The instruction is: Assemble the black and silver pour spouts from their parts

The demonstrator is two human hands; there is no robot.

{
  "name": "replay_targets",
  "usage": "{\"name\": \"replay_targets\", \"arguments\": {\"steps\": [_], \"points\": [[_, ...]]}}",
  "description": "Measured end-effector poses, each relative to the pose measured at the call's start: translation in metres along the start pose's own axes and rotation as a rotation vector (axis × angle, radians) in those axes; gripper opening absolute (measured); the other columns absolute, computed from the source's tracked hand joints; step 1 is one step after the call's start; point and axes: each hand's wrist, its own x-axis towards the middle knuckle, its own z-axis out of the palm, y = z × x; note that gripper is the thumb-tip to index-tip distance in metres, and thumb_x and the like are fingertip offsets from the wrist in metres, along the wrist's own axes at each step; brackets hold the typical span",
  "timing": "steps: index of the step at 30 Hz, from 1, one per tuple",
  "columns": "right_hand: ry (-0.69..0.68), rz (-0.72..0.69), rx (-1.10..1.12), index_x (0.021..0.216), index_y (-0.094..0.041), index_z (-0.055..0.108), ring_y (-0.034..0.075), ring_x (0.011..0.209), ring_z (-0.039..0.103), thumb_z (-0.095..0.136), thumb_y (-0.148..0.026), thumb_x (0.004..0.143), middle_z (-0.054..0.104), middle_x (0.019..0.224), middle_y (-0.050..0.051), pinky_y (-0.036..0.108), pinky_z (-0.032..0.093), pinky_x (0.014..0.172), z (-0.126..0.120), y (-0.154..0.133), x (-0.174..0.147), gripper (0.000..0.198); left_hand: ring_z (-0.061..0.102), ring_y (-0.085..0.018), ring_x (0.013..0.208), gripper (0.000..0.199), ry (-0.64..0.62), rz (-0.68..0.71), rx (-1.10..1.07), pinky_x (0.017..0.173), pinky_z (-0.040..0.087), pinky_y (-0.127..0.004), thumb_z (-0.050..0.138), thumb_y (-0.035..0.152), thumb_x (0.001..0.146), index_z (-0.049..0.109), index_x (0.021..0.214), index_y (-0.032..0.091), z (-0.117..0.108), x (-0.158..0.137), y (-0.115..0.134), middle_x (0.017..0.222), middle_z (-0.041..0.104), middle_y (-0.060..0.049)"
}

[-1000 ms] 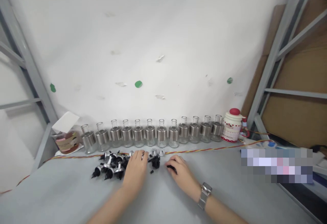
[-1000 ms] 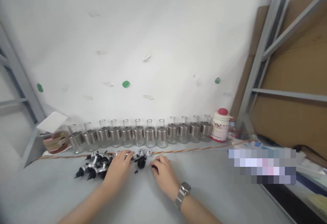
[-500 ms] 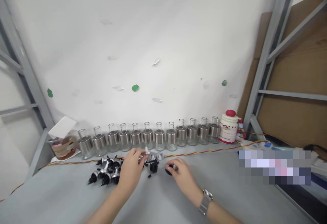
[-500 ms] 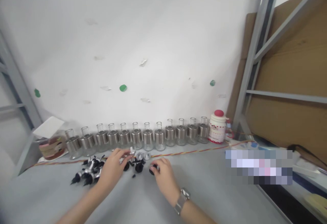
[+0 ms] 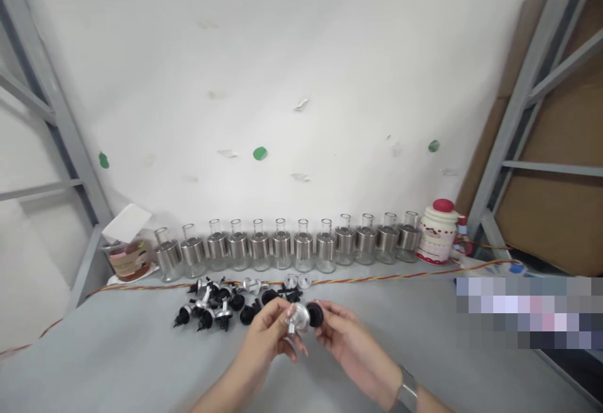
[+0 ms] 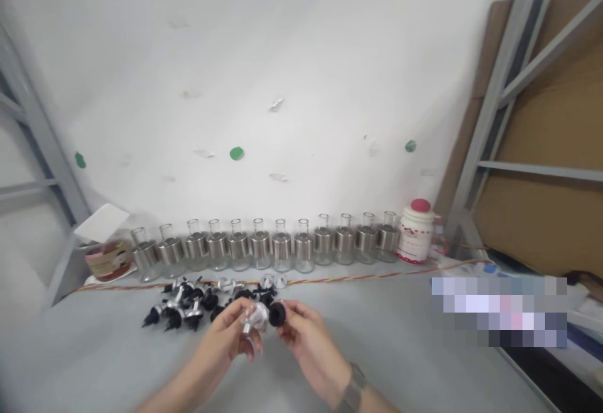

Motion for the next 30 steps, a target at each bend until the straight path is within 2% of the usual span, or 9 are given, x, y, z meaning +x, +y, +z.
{"name": "replay_targets", "arguments": {"steps": [5, 10, 14, 16, 19, 21, 24, 27, 30], "points": [[-0.024, 0.046, 0.077, 0.073, -0.015, 0.064, 0.01, 0.055, 0.051, 0.07, -0.024, 0.06, 0.06, 0.066, 0.0, 0.022, 0.039, 0.057, 0.0, 0.007, 0.0, 0.017, 0.053, -0.01, 0.036, 0.03, 0.051, -0.105, -0.063, 0.032, 0.035, -0.015, 0.067, 0.04, 0.06, 0.051, 0.07, 0.017, -0.005, 0.003, -0.011, 0.046, 0.057, 0.003], [-0.039, 0.001, 0.031, 0.073, -0.014, 0.063, 0.011, 0.058, 0.052, 0.068, -0.027, 0.064, 0.061, 0.067, 0.001, 0.023, 0.039, 0.059, -0.001, 0.013, 0.001, 0.016, 0.055, -0.009, 0.044, 0.024, 0.111, -0.16, -0.167, 0.04, 0.04, -0.016, 0.065, 0.022, 0.063, 0.054, 0.084, 0.017, -0.002, -0.004, -0.014, 0.052, 0.06, 0.002], [-0.055, 0.003, 0.007, 0.076, -0.013, 0.062, 0.014, 0.064, 0.056, 0.067, -0.029, 0.066, 0.063, 0.071, 0.004, 0.026, 0.041, 0.063, 0.0, 0.018, 0.001, 0.019, 0.056, -0.008, 0.048, 0.026, 0.113, -0.146, -0.216, 0.041, 0.04, -0.015, 0.062, 0.017, 0.067, 0.055, 0.092, 0.016, -0.001, -0.006, -0.01, 0.058, 0.061, 0.0], [-0.049, 0.024, 0.009, 0.077, -0.013, 0.062, 0.014, 0.063, 0.057, 0.067, -0.029, 0.067, 0.063, 0.071, 0.004, 0.027, 0.041, 0.064, -0.002, 0.02, 0.001, 0.02, 0.057, -0.008, 0.05, 0.027, 0.122, -0.168, -0.233, 0.044, 0.042, -0.016, 0.063, 0.018, 0.068, 0.057, 0.093, 0.014, -0.001, -0.005, -0.008, 0.064, 0.063, -0.002], [-0.021, 0.036, 0.011, 0.078, -0.013, 0.061, 0.014, 0.061, 0.057, 0.068, -0.03, 0.066, 0.064, 0.072, 0.004, 0.027, 0.041, 0.063, -0.005, 0.021, 0.004, 0.021, 0.061, -0.012, 0.056, 0.029, 0.151, -0.225, -0.241, 0.051, 0.046, -0.021, 0.06, 0.035, 0.071, 0.059, 0.089, 0.012, -0.002, -0.002, -0.005, 0.071, 0.064, -0.005], [-0.002, 0.028, -0.004, 0.077, -0.014, 0.061, 0.014, 0.06, 0.057, 0.069, -0.031, 0.064, 0.064, 0.072, 0.004, 0.027, 0.041, 0.062, -0.007, 0.02, 0.006, 0.023, 0.063, -0.015, 0.059, 0.035, 0.158, -0.214, -0.171, 0.054, 0.047, -0.024, 0.06, 0.043, 0.069, 0.06, 0.085, 0.011, -0.003, 0.0, -0.004, 0.074, 0.064, -0.007], [0.03, -0.023, -0.056, 0.075, -0.014, 0.062, 0.013, 0.057, 0.056, 0.071, -0.032, 0.06, 0.063, 0.07, 0.003, 0.027, 0.041, 0.06, -0.006, 0.018, 0.007, 0.025, 0.063, -0.017, 0.058, 0.036, 0.146, -0.123, 0.048, 0.05, 0.047, -0.025, 0.066, 0.041, 0.063, 0.061, 0.085, 0.013, -0.007, 0.002, -0.005, 0.079, 0.065, -0.006], [0.051, -0.083, -0.101, 0.075, -0.014, 0.061, 0.013, 0.055, 0.054, 0.071, -0.033, 0.06, 0.062, 0.067, 0.002, 0.027, 0.041, 0.058, -0.002, 0.017, 0.006, 0.026, 0.062, -0.015, 0.057, 0.033, 0.168, -0.044, 0.23, 0.047, 0.045, -0.023, 0.063, 0.041, 0.064, 0.063, 0.084, 0.015, -0.012, 0.003, -0.006, 0.08, 0.065, -0.004], [0.04, -0.125, -0.124, 0.077, -0.014, 0.06, 0.013, 0.056, 0.054, 0.07, -0.034, 0.061, 0.062, 0.069, 0.003, 0.027, 0.042, 0.057, -0.001, 0.019, 0.005, 0.028, 0.062, -0.016, 0.059, 0.029, 0.141, 0.009, 0.324, 0.049, 0.044, -0.022, 0.062, 0.04, 0.064, 0.063, 0.077, 0.014, -0.015, 0.004, -0.006, 0.072, 0.065, -0.002]]}}
